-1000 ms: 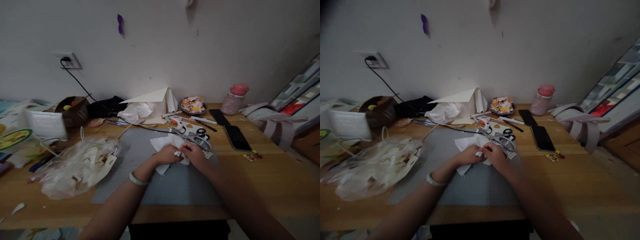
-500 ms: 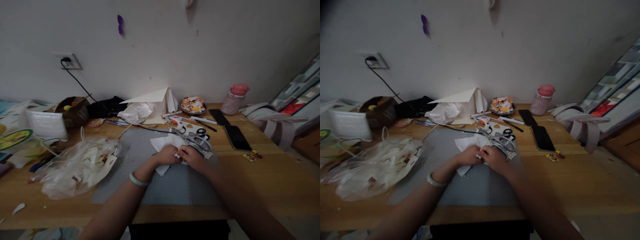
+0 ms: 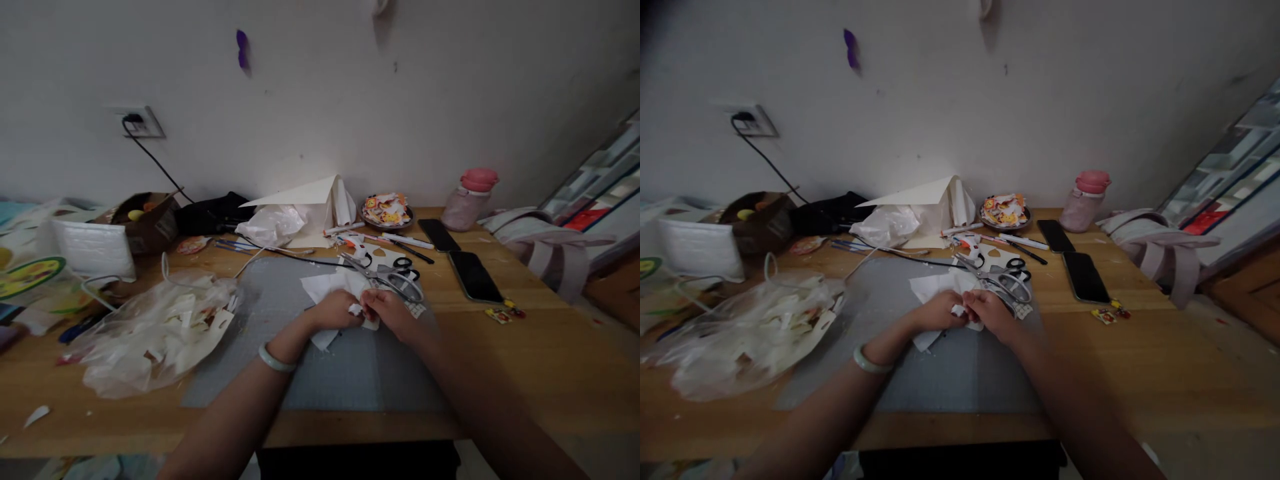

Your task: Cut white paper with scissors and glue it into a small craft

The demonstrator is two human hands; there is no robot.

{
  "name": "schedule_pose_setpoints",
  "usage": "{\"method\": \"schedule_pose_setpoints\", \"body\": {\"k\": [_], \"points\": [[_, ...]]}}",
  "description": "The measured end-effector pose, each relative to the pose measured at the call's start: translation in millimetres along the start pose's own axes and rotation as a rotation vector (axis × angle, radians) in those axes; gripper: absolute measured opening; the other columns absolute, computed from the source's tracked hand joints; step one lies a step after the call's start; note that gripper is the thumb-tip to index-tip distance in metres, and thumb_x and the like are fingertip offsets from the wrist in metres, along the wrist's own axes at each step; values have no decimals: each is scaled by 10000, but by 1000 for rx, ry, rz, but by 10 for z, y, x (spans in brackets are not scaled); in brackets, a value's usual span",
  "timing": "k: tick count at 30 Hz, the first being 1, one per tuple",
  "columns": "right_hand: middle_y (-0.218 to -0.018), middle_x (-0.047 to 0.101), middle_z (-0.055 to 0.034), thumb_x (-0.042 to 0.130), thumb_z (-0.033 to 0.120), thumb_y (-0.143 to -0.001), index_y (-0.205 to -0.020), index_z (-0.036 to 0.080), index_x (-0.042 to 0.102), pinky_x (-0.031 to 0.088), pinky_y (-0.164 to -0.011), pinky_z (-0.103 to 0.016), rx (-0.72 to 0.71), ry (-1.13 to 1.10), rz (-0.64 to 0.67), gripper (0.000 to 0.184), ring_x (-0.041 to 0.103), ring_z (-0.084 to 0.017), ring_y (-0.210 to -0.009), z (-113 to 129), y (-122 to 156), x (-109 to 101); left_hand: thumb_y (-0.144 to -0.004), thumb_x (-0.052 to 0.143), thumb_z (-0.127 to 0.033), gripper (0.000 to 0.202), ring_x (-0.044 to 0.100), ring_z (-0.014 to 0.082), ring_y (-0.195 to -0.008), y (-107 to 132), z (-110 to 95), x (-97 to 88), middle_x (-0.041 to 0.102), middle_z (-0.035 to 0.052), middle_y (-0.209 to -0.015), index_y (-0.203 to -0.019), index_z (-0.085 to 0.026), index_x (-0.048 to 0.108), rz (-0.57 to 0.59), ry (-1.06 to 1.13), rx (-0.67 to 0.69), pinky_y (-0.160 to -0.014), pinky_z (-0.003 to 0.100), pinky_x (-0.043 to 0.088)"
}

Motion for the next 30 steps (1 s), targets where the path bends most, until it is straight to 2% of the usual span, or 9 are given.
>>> {"method": "schedule_pose_setpoints", "body": {"k": [5, 8, 13, 18, 24, 27, 30], "points": [[-576, 538, -1, 387, 764, -705, -650, 152, 621, 352, -496, -241, 35, -41, -21, 657, 477, -94, -494, -15, -15, -25, -719, 576, -147, 164, 591, 123, -684, 2, -15, -5, 691, 1, -765, -836, -152, 690, -10, -18, 3, -674, 182, 394], [-595, 557, -12, 363, 770, -714, -679, 144, 652, 360, -497, -239, 62, -69, -2, 690, 488, -94, -499, -20, -20, -47, -721, 573, -146, 171, 586, 118, -684, 5, -20, -11, 686, -8, -777, -849, -164, 685, -14, -1, 6, -672, 182, 391], [-587, 545, 1, 446, 756, -677, -681, 146, 660, 357, -486, -231, 62, -110, -17, 646, 482, -86, -487, -7, -23, -43, -719, 567, -124, 163, 592, 118, -712, 7, -25, -16, 683, -11, -786, -836, -160, 674, -19, 35, 31, -702, 183, 396], [-593, 541, 20, 597, 614, -674, -690, 160, 658, 344, -480, -217, 59, -112, -16, 458, 468, -79, -500, 11, -9, -24, -713, 576, -135, 149, 590, 118, -726, 4, -16, -10, 677, -23, -776, -829, -169, 664, -32, 34, 14, -722, 185, 398], [-629, 528, 20, 571, 641, -702, -735, 159, 616, 340, -470, -207, 175, -389, 44, 485, 452, -69, -497, 25, 7, -41, -718, 582, -152, 136, 587, 115, -686, 7, -9, -2, 684, 1, -770, -801, -146, 690, -37, 90, 18, -683, 184, 396], [-605, 468, 40, 589, 644, -695, -749, 178, 564, 275, -419, -188, 236, -560, 124, 470, 392, -64, -472, 36, 12, -56, -726, 573, -155, 111, 539, 95, -605, 3, -16, 0, 652, -8, -669, -714, -129, 680, -32, 49, -9, -611, 174, 369], [-571, 372, 59, 611, 618, -698, -661, 193, 459, 190, -389, -181, 220, -644, 184, 453, 292, -62, -449, 49, 16, -74, -733, 562, -161, 168, 450, 74, -519, -4, -21, 4, 576, -24, -548, -586, -117, 631, -31, -38, -22, -543, 177, 321]]}}
Point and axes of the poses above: each hand's wrist, its own y-axis away from the middle knuckle, its own x-axis out of the palm, z = x × y, the point moved 1 cm from there along -y, towards the middle knuckle
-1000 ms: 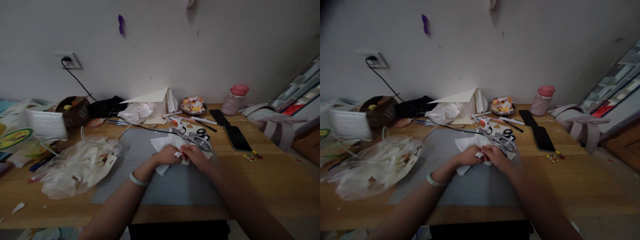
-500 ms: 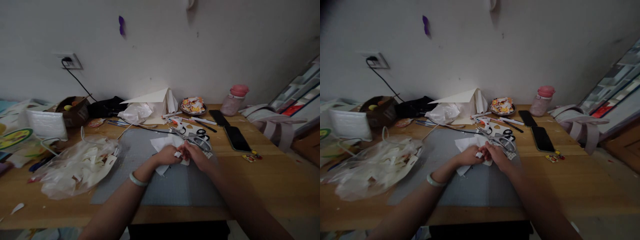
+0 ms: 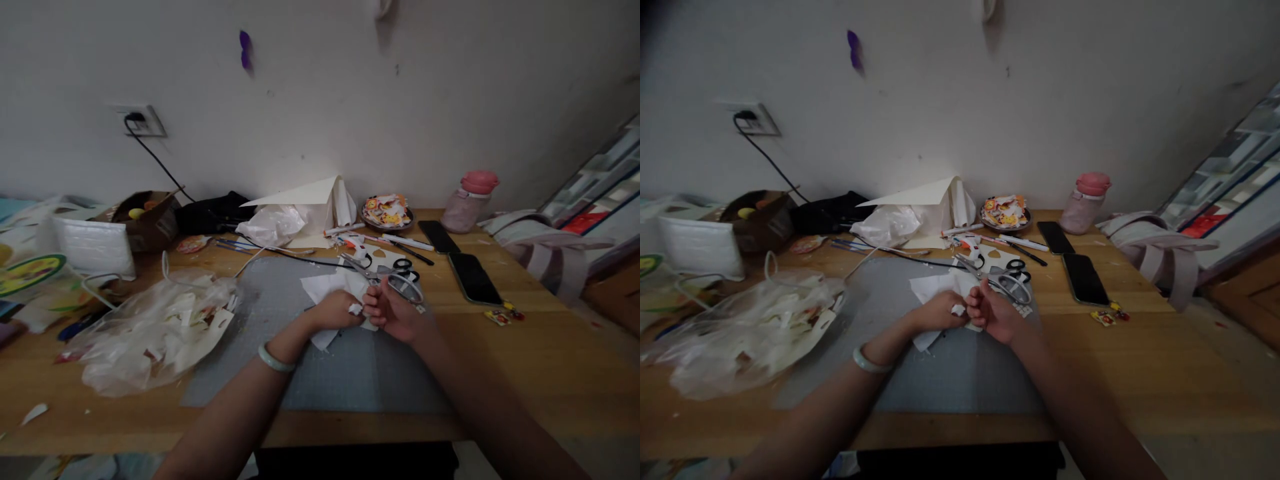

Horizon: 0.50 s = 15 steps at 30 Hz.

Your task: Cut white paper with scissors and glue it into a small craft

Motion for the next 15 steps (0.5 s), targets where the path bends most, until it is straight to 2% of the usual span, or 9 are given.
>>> {"method": "schedule_pose_setpoints", "body": {"k": [3, 6, 9, 15], "points": [[-536, 270, 75, 649, 584, -684, -592, 202, 362, 157, -389, -190, -48, 24, 39, 487, 195, -64, -439, 16, 5, -3, -729, 563, -165, 174, 417, 70, -507, -8, 11, 11, 544, -32, -526, -569, -115, 610, -14, -28, 21, -535, 180, 311], [-515, 227, 78, 623, 552, -724, -578, 209, 345, 163, -398, -205, -84, 48, 20, 464, 170, -74, -438, 32, 5, -5, -727, 568, -176, 158, 426, 75, -521, -16, 36, 27, 550, -29, -544, -587, -118, 614, -27, -19, 33, -557, 181, 326], [-514, 252, 72, 605, 499, -755, -583, 208, 366, 178, -408, -213, -105, 38, -16, 414, 195, -77, -438, 53, 5, -13, -724, 572, -185, 157, 416, 73, -515, -21, 54, 38, 546, -28, -547, -589, -118, 613, -29, -8, 29, -553, 183, 325], [-537, 376, 58, 655, 433, -707, -602, 188, 464, 237, -421, -206, -118, 21, -53, 327, 311, -64, -442, 55, -4, -26, -717, 563, -172, 157, 415, 74, -517, -12, 41, 34, 513, -39, -528, -571, -122, 595, -16, 50, -4, -560, 184, 333]]}}
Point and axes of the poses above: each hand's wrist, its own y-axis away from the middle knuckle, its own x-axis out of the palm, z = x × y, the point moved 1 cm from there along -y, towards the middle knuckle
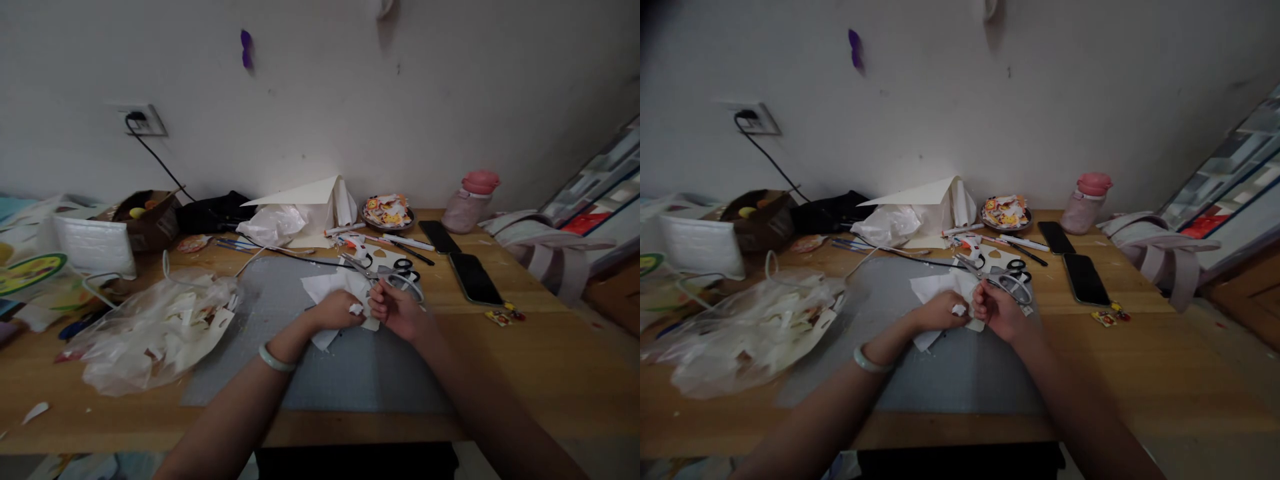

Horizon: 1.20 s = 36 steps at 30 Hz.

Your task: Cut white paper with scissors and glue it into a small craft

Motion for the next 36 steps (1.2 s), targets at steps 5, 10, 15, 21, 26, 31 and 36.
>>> {"method": "schedule_pose_setpoints", "body": {"k": [5, 10, 15, 21, 26, 31, 36], "points": [[-621, 511, 25, 659, 459, -666, -757, 173, 632, 303, -444, -222, -115, 184, -194, 301, 414, -75, -476, -10, -21, -34, -734, 520, -166, 165, 425, 80, -519, 14, -16, -27, 487, -47, -530, -576, -132, 553, -109, 231, -162, -536, 187, 340], [-726, 609, -11, 615, 453, -696, -835, 207, 704, 384, -494, -253, -348, 665, -402, 296, 483, -115, -539, 26, -49, -115, -785, 498, -240, 263, 407, 93, -501, 7, -2, -64, 453, -41, -505, -539, -147, 512, -265, 188, -301, -505, 212, 317], [-792, 678, -36, 591, 340, -712, -731, 230, 733, 467, -735, -309, -577, 1021, -434, 181, 604, -189, -798, 45, -54, -126, -759, 613, -299, 175, 548, 133, -684, -9, -40, -84, 620, 17, -780, -653, -162, 587, -308, 22, -212, -672, 237, 419], [-762, 698, -25, 615, 298, -657, -725, 227, 715, 469, -716, -313, -494, 959, -463, 140, 621, -190, -754, 4, -72, -105, -703, 692, -313, 234, 611, 195, -884, -16, -28, -57, 627, 59, -1100, -887, -177, 646, -240, -61, -205, -808, 278, 447], [-636, 650, -7, 664, 350, -596, -650, 192, 631, 441, -605, -289, -410, 864, -522, 170, 581, -171, -621, -39, -95, -116, -714, 679, -309, 208, 611, 207, -890, -21, -1, -44, 652, 45, -1033, -874, -184, 635, -213, -104, -160, -803, 288, 447], [-615, 646, -10, 628, 393, -632, -646, 195, 645, 425, -590, -282, -436, 902, -554, 199, 568, -170, -612, -7, -77, -126, -721, 664, -241, 97, 594, 179, -824, -18, -11, -66, 641, 42, -917, -757, -170, 608, -334, -9, -153, -768, 273, 450], [-736, 688, -35, 577, 426, -663, -734, 199, 674, 452, -654, -298, -443, 866, -587, 257, 604, -188, -698, 24, -89, -155, -731, 652, -215, 147, 570, 156, -805, -17, 6, -75, 606, 35, -890, -641, -166, 546, -490, 128, -81, -749, 257, 447]]}}
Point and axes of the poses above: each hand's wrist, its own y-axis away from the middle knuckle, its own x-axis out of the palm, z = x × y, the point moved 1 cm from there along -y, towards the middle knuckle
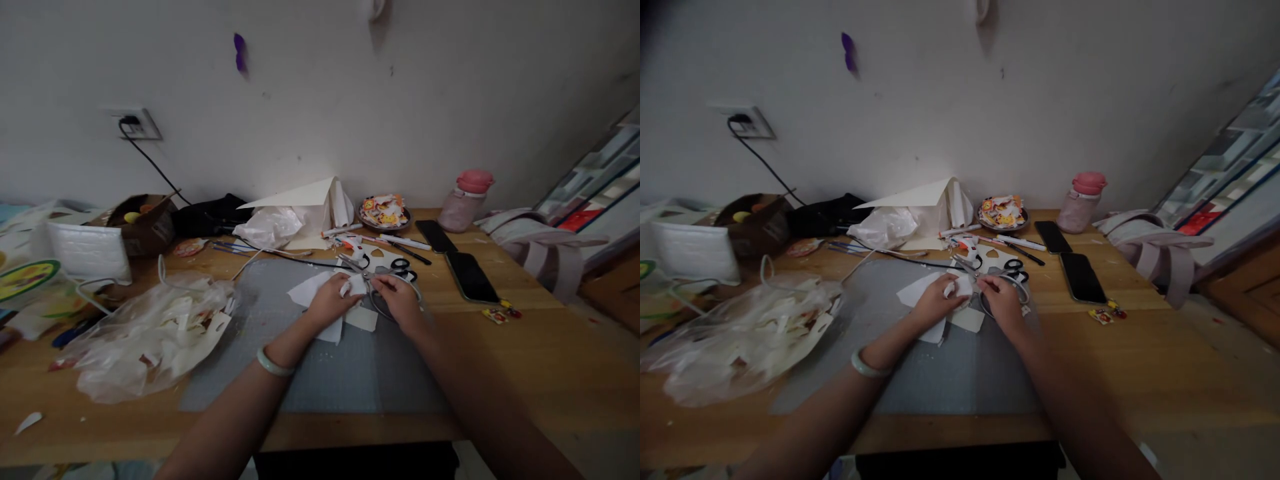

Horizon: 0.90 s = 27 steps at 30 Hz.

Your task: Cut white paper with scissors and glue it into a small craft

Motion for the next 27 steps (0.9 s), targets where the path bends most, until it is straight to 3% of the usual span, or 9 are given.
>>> {"method": "schedule_pose_setpoints", "body": {"k": [5, 15, 21, 27], "points": [[-728, 671, -27, 564, 452, -682, -763, 185, 660, 452, -642, -289, 4, -55, 65, 294, 591, -180, -677, -42, 2, 36, -725, 666, -237, 255, 561, 152, -799, 13, -11, -2, 589, 33, -869, -577, -170, 469, -37, 35, 58, -735, 256, 447], [-738, 645, -31, 577, 443, -694, -750, 193, 635, 449, -625, -279, -103, -39, 84, 263, 569, -169, -660, -59, 32, 79, -728, 657, -249, 255, 583, 172, -849, 26, -17, 7, 603, 55, -908, -559, -174, 481, 24, 28, 116, -779, 278, 463], [-712, 628, -41, 459, 486, -767, -720, 191, 635, 443, -601, -278, -138, -3, 140, 346, 580, -183, -698, 20, 54, 75, -741, 644, -249, 236, 581, 169, -866, 36, 9, 16, 600, 56, -943, -577, -173, 492, 9, 23, 111, -801, 285, 463], [-750, 640, -26, 489, 464, -757, -827, 196, 613, 461, -634, -277, -114, 27, 203, 303, 588, -172, -700, -15, 75, 93, -768, 603, -258, 258, 570, 168, -816, 28, -38, -8, 588, 50, -865, -561, -174, 474, 45, -2, 106, -765, 290, 462]]}}
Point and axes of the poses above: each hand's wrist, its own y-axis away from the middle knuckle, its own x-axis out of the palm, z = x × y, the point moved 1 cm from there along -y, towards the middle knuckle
